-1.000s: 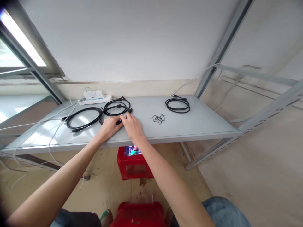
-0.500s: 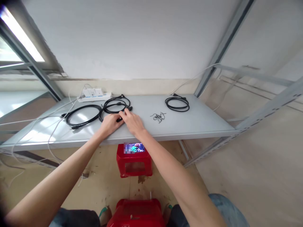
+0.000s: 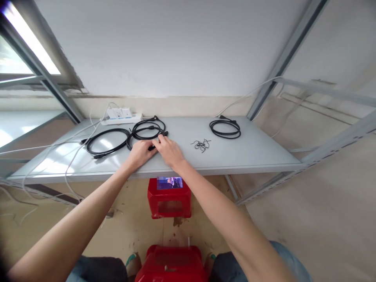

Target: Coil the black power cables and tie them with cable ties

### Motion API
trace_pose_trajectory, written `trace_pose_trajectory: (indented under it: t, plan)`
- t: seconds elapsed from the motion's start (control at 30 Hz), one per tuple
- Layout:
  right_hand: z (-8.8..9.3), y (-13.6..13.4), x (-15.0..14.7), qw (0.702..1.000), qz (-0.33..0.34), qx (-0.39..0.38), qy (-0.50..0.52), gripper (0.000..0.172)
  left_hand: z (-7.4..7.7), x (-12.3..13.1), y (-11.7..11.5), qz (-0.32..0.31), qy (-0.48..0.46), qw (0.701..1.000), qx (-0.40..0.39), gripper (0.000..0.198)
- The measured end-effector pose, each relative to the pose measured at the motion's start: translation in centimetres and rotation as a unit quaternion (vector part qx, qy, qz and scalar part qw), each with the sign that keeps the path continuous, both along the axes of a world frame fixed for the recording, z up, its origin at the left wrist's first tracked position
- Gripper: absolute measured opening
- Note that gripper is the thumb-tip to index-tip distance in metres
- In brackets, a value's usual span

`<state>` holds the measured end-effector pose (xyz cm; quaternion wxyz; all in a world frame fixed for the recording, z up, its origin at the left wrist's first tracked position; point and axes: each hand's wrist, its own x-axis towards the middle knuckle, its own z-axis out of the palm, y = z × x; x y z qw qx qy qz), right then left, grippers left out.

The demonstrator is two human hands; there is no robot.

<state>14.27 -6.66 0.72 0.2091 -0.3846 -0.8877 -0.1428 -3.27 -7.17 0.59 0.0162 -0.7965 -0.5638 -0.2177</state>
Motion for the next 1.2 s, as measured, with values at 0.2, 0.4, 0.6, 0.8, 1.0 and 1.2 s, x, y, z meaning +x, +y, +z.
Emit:
trace_pose_trajectory:
  t: [0.2, 0.4, 0.6, 0.8, 1.0, 1.2]
  plan:
    - [1.2, 0.2, 0.8, 0.994, 0.019, 0.007, -0.105, 0.03, 0.0, 0.0, 0.0, 0.004, -0.002, 1.0, 0.005, 0.022]
    - [2.3, 1.3, 1.6, 0.976, 0.086, 0.037, -0.198, 0.034, 0.1, 0.0, -0.2, -0.002, 0.001, 1.0, 0.0, 0.024]
    - [2.5, 1.8, 1.9, 0.957, 0.135, 0.054, -0.249, 0.036, 0.1, -0.1, -0.2, -0.016, 0.002, 1.0, -0.011, 0.018]
    - [3.0, 1.4, 1.5, 0.956, 0.102, 0.026, -0.274, 0.036, 0.3, 0.2, -0.4, -0.018, 0.003, 1.0, -0.02, 0.018]
    - [4.3, -0.4, 0.4, 0.969, 0.022, -0.031, -0.242, 0.038, 0.0, 0.0, -0.1, -0.05, -0.041, 0.998, -0.009, 0.016]
    - [3.2, -0.7, 0.7, 0.98, -0.027, -0.05, -0.189, 0.037, -0.2, -0.1, 0.2, -0.11, -0.062, 0.992, -0.007, 0.018]
